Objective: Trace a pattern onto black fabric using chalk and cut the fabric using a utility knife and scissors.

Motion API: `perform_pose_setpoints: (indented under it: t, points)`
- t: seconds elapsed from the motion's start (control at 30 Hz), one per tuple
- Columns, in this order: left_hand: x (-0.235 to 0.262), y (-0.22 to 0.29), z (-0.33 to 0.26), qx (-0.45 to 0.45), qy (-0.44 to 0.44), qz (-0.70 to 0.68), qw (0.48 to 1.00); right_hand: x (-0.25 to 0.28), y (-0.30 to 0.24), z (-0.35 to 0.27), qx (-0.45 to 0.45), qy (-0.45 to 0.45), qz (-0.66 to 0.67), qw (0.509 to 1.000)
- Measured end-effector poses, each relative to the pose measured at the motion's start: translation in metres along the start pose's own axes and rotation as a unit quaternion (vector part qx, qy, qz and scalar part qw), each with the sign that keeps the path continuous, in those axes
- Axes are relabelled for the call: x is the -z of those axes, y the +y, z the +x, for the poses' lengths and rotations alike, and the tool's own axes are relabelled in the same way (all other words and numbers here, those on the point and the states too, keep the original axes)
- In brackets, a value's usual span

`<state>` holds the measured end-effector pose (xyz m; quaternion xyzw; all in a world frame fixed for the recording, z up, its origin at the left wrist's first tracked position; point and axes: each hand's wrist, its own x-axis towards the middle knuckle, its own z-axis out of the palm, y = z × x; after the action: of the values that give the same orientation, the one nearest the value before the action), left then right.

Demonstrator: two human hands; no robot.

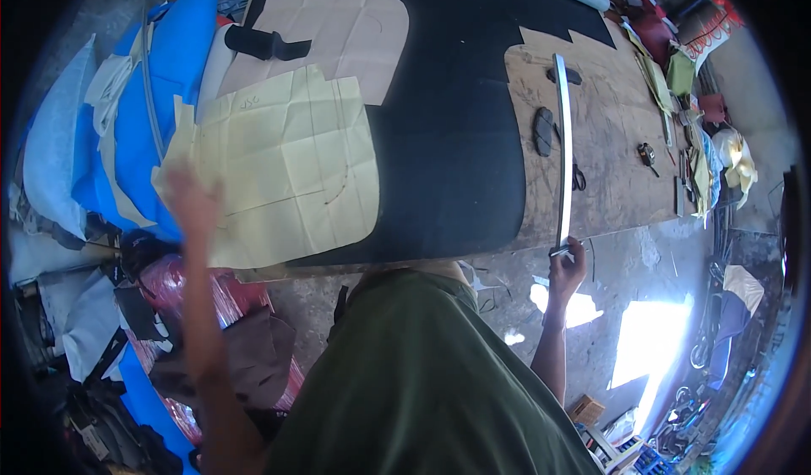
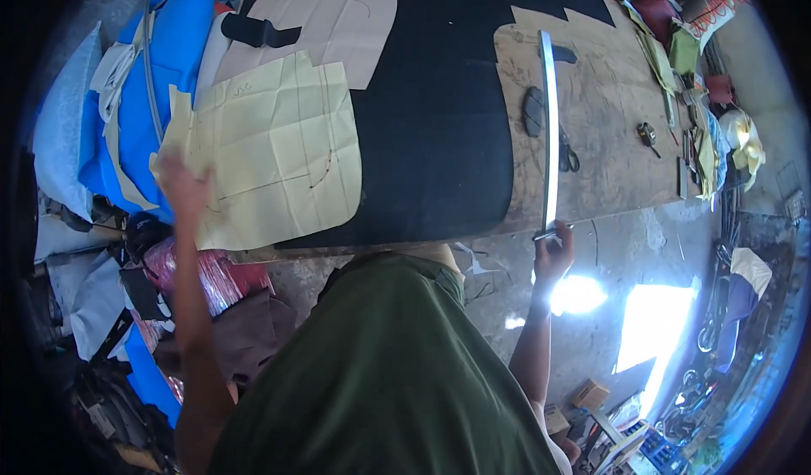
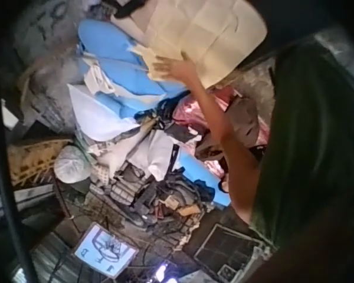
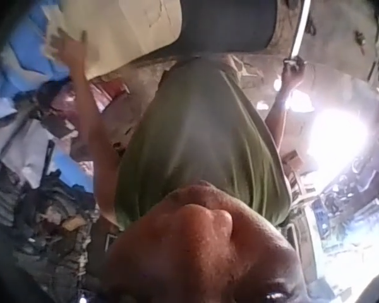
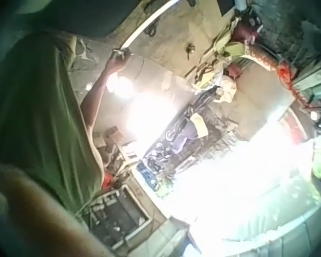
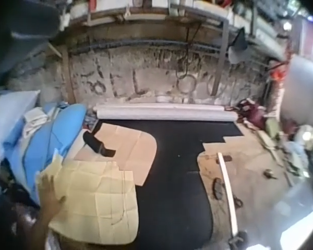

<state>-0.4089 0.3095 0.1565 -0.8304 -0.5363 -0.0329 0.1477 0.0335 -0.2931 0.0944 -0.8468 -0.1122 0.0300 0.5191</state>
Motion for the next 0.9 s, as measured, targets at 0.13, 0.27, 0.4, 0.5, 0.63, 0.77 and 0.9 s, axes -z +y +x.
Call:
perform_pose_setpoints:
  t: [0.13,0.27,0.4,0.5,0.63,0.77,0.9]
  points:
    - [-0.035,0.117,-0.090,-0.201,-0.105,-0.235,0.945,-0.044,-0.010,-0.021,0.027,-0.016,0.040,0.999]
    - [-0.056,0.167,-0.115,-0.231,-0.163,-0.238,0.929,-0.054,-0.017,-0.040,0.027,-0.038,0.041,0.998]
    - [-0.058,0.177,-0.118,-0.197,-0.210,-0.245,0.926,-0.042,-0.034,-0.067,-0.110,-0.084,0.110,0.984]
    - [-0.042,0.193,-0.111,-0.229,-0.179,-0.221,0.931,-0.037,-0.050,-0.083,-0.191,-0.064,0.095,0.975]
    - [-0.031,0.244,-0.122,-0.240,-0.093,-0.320,0.912,-0.048,-0.041,-0.106,-0.138,-0.091,0.074,0.983]
    - [-0.023,0.320,-0.134,-0.327,-0.087,-0.443,0.830,-0.063,-0.009,-0.141,-0.121,-0.105,0.060,0.985]
    - [-0.023,0.385,-0.132,-0.394,-0.119,-0.411,0.813,-0.079,0.011,-0.162,-0.044,-0.092,-0.007,0.995]
